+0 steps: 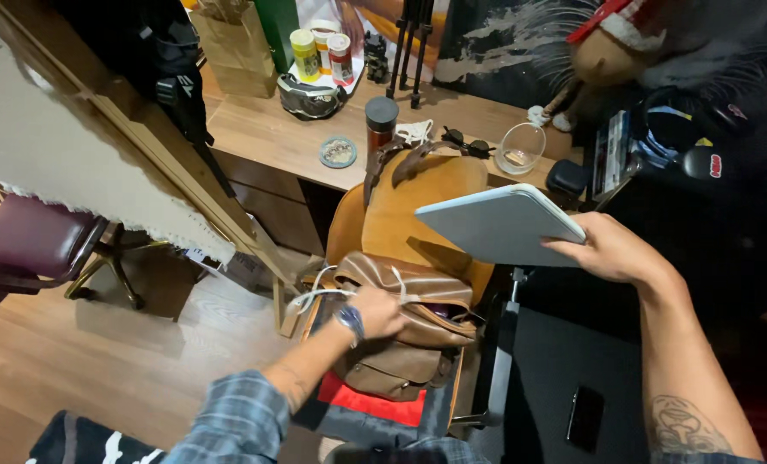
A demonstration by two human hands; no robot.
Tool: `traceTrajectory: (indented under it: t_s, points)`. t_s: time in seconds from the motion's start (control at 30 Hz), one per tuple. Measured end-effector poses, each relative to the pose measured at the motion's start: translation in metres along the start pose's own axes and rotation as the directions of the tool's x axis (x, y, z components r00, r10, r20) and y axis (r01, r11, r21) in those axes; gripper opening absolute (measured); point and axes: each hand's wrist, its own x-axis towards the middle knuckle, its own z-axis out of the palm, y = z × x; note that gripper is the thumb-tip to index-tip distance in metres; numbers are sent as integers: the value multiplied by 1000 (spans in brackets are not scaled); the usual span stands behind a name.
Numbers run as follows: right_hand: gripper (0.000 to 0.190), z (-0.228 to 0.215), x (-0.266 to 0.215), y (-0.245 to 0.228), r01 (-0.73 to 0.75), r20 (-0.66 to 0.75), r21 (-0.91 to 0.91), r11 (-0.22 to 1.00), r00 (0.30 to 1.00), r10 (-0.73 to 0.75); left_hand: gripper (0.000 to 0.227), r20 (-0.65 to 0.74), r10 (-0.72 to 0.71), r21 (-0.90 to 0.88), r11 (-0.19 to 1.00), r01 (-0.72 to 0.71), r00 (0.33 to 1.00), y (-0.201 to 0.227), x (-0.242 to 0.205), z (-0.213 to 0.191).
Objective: The person packs a tablet, charging cables, a water bottle wrapped in a white cloth, and a smaller pouch into a backpack before closing it and picking it up.
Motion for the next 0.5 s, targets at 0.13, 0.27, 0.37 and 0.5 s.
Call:
traceTrajectory:
  t_s: [0.13,0.27,0.37,0.5]
  points:
    - [21,2,-7,10,15,37,35,999,999,-16,35,-109,184,145,975,-167,977,10,9,43]
    - [42,1,-28,12,18,79,150,989,996,-30,53,-202,75,156,987,-43,977,6,21,58]
    - [44,0,-41,11,36,124,150,988,991,-55,68,-15,-36,262,964,38,999,14,27,66]
    - [38,16,-49,21,32,165,232,972,984,-72,46,-11,-147,246,958,145,989,22,13,78]
